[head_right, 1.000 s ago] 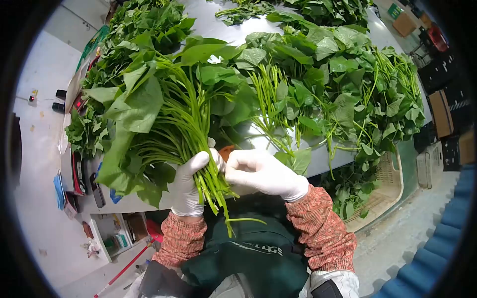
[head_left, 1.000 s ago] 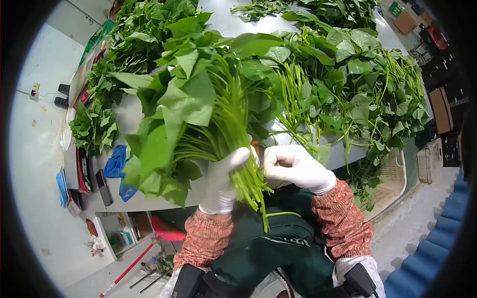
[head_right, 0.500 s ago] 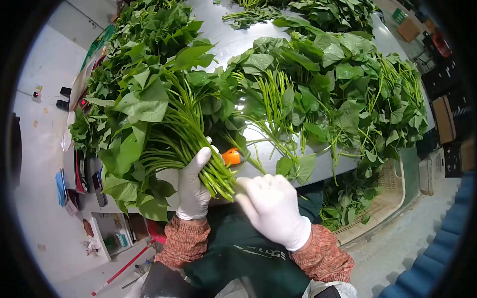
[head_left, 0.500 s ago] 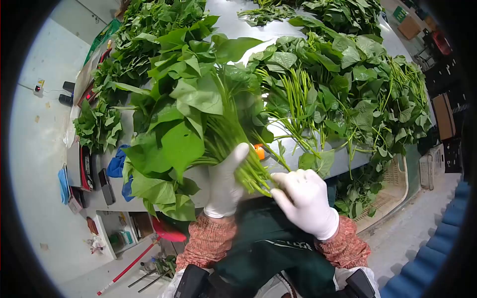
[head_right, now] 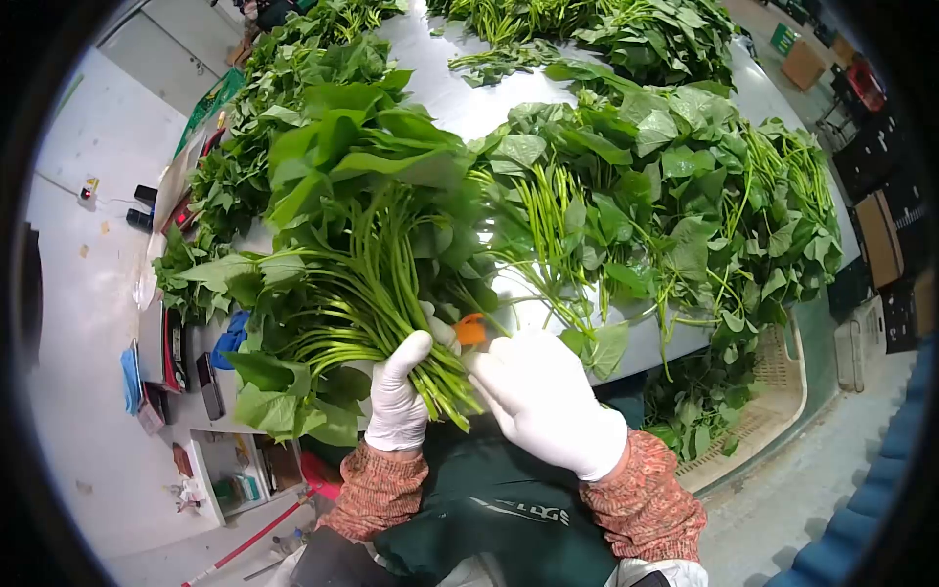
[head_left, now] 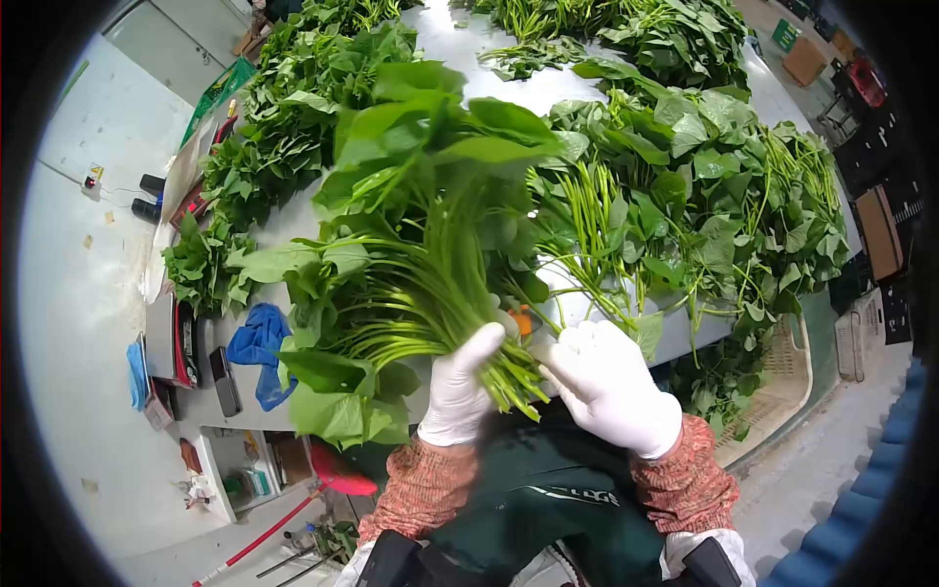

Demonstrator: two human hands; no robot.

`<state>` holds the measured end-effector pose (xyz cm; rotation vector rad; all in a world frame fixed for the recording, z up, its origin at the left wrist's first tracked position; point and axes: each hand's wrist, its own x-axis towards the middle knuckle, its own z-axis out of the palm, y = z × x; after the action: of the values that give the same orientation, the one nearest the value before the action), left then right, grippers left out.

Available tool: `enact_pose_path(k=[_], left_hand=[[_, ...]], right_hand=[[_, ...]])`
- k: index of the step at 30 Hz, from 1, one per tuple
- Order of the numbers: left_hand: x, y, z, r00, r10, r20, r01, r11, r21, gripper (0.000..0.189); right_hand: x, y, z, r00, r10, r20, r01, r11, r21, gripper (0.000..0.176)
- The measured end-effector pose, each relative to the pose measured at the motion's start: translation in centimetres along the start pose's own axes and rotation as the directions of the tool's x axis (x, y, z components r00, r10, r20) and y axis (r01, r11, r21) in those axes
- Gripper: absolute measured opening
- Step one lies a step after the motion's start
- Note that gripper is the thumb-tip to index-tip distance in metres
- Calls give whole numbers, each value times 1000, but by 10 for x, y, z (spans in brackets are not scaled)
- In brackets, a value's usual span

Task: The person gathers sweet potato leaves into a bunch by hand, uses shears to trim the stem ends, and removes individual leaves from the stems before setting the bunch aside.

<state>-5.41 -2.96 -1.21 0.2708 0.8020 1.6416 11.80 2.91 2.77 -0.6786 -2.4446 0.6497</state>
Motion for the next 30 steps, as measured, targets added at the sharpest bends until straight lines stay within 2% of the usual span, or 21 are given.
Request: enact_pose_path(k=[2,3,4,5,6,8,9,10,11,12,15,16,18,21,24,25,26,28,29,30], left_hand=[[-3,3,11,999,-27,-33,29,998,61,36],[-5,3,22,997,-8,-77,17,993,113,36],[-5,3,29,993,17,-119,3,986,166,36],[-6,1,20,999,-24,-31,25,999,28,29],[-8,2,23,1000,-9,-20,10,998,54,29],[-10,4,32,1000,17,13,-18,993,115,28],[-9,1,29,1000,-14,9,13,994,110,31],[-16,5,23,982,66,176,-150,841,521,35],[-15,11,34,995,37,98,-64,956,287,38],[-14,14,44,1000,-9,27,9,1000,23,42],[-9,7,33,999,6,36,-5,1000,-29,49],[-8,7,29,997,-38,64,42,998,-51,51],[-4,5,26,989,-52,141,69,991,-119,46],[-1,1,22,994,87,61,-91,994,68,49],[-1,14,26,990,79,116,-95,987,133,51],[-4,21,30,989,35,144,-54,990,127,52],[-1,26,30,983,93,159,-120,979,165,52],[-3,38,29,986,111,121,-152,895,420,43],[-7,49,31,990,25,137,-100,810,578,39],[-8,54,27,967,57,247,-226,633,741,37]], right_hand=[[6,8,-11,996,-80,-37,80,997,12,19],[9,3,-21,998,-17,-58,13,996,-84,25],[12,-1,-30,992,104,-76,-111,990,-90,45],[12,1,-27,976,125,-179,-121,992,34,49],[13,1,-22,948,158,-278,-116,980,160,52],[21,-13,-15,966,128,-225,-88,980,180,73],[30,-17,-6,989,104,-107,-76,969,237,91],[30,-17,11,998,41,-48,-26,962,273,103],[30,-13,20,996,89,-18,-80,953,293,105],[31,-11,24,991,132,19,-131,941,311,108],[33,-7,21,990,97,105,-120,963,243,110],[34,-5,22,991,83,103,-102,975,195,111],[38,-1,18,998,34,47,-40,991,125,107],[47,-16,-1,891,281,355,-339,934,110,102],[48,-20,8,947,276,164,-305,932,196,99],[54,-23,3,915,327,237,-378,898,224,94],[60,-21,0,922,316,224,-368,894,256,92],[68,-18,-6,934,301,190,-349,882,317,88],[69,-14,-4,945,299,133,-328,860,391,74],[72,-9,-6,944,299,137,-329,862,385,70]])
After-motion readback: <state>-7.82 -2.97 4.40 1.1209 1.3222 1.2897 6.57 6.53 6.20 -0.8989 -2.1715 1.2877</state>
